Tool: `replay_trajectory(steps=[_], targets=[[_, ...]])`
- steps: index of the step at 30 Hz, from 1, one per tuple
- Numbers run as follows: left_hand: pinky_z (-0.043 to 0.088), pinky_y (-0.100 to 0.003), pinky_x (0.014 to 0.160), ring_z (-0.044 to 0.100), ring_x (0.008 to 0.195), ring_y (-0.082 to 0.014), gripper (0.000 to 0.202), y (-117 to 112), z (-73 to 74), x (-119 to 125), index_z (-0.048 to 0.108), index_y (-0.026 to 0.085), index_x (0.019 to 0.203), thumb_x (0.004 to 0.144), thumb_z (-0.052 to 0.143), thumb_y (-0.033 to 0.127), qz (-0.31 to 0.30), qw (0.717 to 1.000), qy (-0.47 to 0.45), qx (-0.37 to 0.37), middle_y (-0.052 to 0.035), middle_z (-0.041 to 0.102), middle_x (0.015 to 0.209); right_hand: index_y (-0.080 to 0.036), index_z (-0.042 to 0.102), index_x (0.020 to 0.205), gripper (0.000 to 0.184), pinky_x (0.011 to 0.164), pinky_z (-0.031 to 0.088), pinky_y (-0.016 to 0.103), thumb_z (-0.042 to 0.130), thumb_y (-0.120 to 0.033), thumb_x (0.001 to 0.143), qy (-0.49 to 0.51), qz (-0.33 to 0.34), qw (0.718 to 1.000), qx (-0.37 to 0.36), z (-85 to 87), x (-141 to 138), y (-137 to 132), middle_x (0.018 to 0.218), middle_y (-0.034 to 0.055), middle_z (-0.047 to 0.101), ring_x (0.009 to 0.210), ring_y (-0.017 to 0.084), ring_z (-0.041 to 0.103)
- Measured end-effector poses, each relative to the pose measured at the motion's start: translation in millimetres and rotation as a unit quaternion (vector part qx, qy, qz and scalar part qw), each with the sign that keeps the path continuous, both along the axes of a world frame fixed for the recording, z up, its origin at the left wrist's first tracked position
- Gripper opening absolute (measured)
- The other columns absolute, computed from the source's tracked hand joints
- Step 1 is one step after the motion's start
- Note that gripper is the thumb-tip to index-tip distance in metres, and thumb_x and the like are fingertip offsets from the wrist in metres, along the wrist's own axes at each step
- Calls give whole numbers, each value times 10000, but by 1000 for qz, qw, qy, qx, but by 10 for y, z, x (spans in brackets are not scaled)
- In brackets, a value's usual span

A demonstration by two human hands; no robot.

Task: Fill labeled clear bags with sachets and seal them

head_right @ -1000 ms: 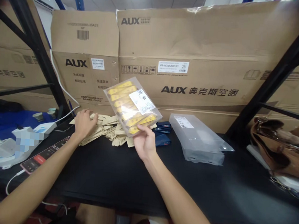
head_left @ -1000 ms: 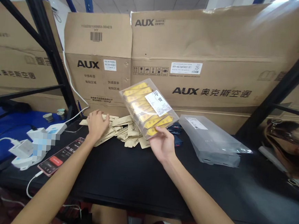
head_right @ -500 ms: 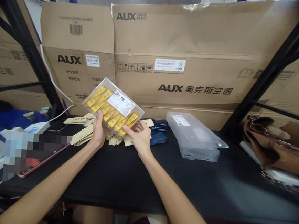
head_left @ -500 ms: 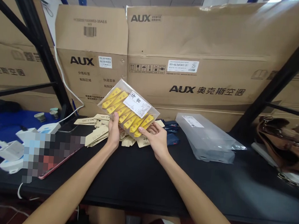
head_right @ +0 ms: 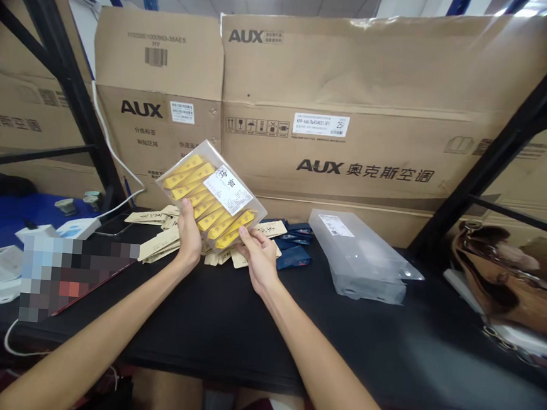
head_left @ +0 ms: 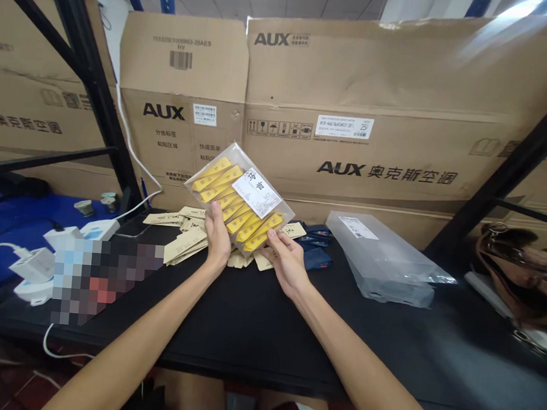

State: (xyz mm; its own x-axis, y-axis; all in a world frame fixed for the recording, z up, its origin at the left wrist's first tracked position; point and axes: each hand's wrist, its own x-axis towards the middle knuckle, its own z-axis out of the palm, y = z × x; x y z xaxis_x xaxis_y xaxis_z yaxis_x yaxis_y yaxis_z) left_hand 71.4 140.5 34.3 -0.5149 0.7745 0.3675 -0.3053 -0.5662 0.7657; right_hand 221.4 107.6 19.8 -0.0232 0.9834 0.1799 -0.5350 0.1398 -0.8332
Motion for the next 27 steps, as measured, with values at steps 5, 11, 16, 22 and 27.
replay_trajectory(steps=[5,11,16,22,27], targets=[[543,-451,1161,676,1382,-342,691,53,84,48,708,208,1323,985,556,791,-7,999,34,2,-173,711,1470,-169,822,959,492,847,659,349,1028,-501,661,19,-20,1000,8,28,32,20,935,65,833,907,225,784],[571,-462,1097,725,1284,-340,689,221,169,109,704,196,1251,985,530,807,-13,997,70,-9,-188,753,1362,-183,724,768,522,772,667,323,1058,-528,565,55,-74,996,-19,11,33,85,880,44,812,824,194,766],[546,-467,1087,729,1216,-334,638,438,224,104,676,235,1168,935,604,825,25,991,129,-13,-153,763,1269,-214,567,621,576,702,673,282,1082,-448,513,47,-135,986,-81,-53,86,164,746,15,758,799,199,778],[515,-424,1054,700,1155,-311,648,669,271,-1,641,232,1108,915,601,850,89,976,198,-4,-126,726,1142,-202,676,842,428,747,709,338,1009,-189,573,51,-86,989,-111,-93,104,172,863,90,835,881,261,835],[517,-425,1006,683,1031,-287,638,750,409,-41,607,234,1062,943,534,857,129,960,250,8,-74,681,1009,-193,696,907,358,733,707,329,912,-163,623,65,-84,989,-101,-73,56,104,912,102,848,906,273,844]])
